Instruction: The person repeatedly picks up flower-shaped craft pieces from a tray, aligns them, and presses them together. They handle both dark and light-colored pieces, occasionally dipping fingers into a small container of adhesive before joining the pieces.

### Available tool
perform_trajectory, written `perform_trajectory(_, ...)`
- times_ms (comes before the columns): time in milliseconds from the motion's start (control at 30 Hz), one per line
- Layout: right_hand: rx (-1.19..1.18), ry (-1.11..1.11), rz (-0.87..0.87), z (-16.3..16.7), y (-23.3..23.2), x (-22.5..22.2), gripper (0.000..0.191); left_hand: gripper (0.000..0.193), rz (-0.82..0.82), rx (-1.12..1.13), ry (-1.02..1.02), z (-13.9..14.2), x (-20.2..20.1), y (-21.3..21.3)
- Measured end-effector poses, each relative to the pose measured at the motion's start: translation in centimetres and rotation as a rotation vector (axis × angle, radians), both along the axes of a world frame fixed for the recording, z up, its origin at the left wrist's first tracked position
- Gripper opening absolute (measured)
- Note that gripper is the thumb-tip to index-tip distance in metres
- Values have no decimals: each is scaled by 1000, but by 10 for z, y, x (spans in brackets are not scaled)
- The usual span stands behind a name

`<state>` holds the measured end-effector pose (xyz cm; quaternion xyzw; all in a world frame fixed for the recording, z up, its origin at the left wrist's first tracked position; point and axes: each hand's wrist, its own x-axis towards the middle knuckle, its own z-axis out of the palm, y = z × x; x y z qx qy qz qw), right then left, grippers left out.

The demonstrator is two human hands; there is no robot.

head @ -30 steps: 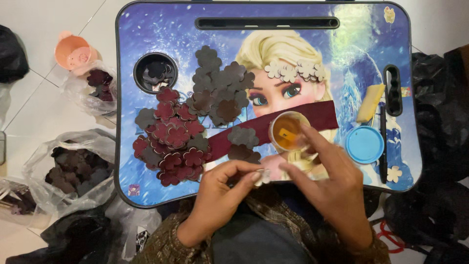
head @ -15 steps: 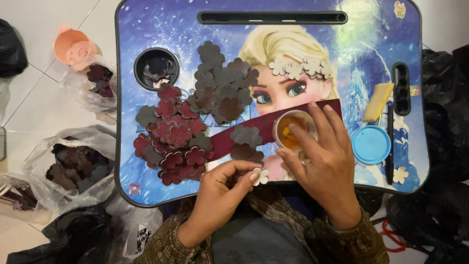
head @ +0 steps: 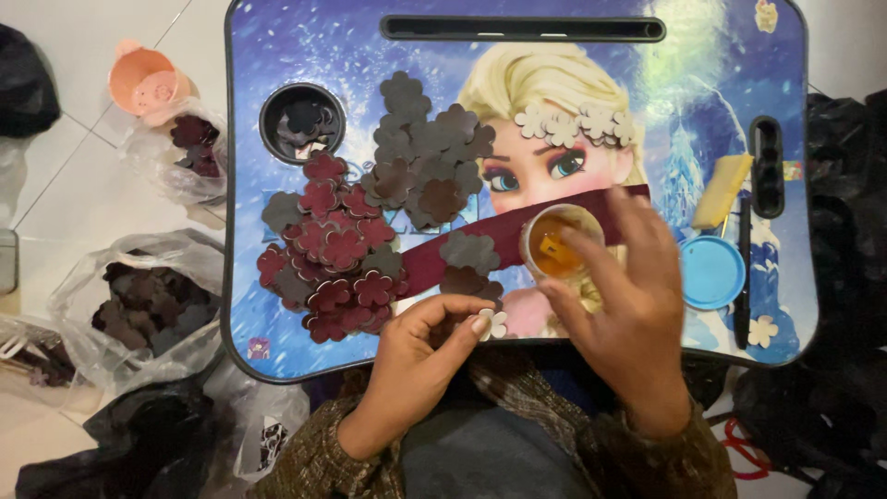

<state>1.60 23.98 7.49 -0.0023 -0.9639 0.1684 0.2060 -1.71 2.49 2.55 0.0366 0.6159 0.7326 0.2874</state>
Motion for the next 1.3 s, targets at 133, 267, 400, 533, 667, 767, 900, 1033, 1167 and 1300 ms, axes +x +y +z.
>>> perform_trajectory(133,30,29,-24,8,1,17,52,20,1,-15,-7,-3,-2,0)
perform_trajectory(267,10,-6,-26,7,-5,27,53,21,4,-79,16,-2,-2,-1)
perform_trajectory(400,4,-12,-24,3,-9,33,55,21,14,-40,2,-1,-2,0)
perform_trajectory(533,60,-9,-26,-3,-11,38,55,22,11,-43,2,-3,-2,0)
perform_trajectory(667,100,-9,-35,-8,-13,46,55,23,18,-47,-10,-4,-1,1)
perform_trajectory(767,93,8,-19,-12,-12,48,54,24,18,-81,-18,-3,-1,2)
perform_trajectory(900,68,-10,-27,-13,-13,52,51,24,30,-47,-16,-2,-2,3)
perform_trajectory(1033,-129,-75,3,0,-9,59,38,25,33,-47,5,-1,0,4)
perform_trajectory(1167,-647,12,53,22,-7,75,26,29,20,-86,17,3,2,5)
perform_trajectory(1300,-757,-26,-30,22,-19,76,34,32,1,63,-51,10,5,10)
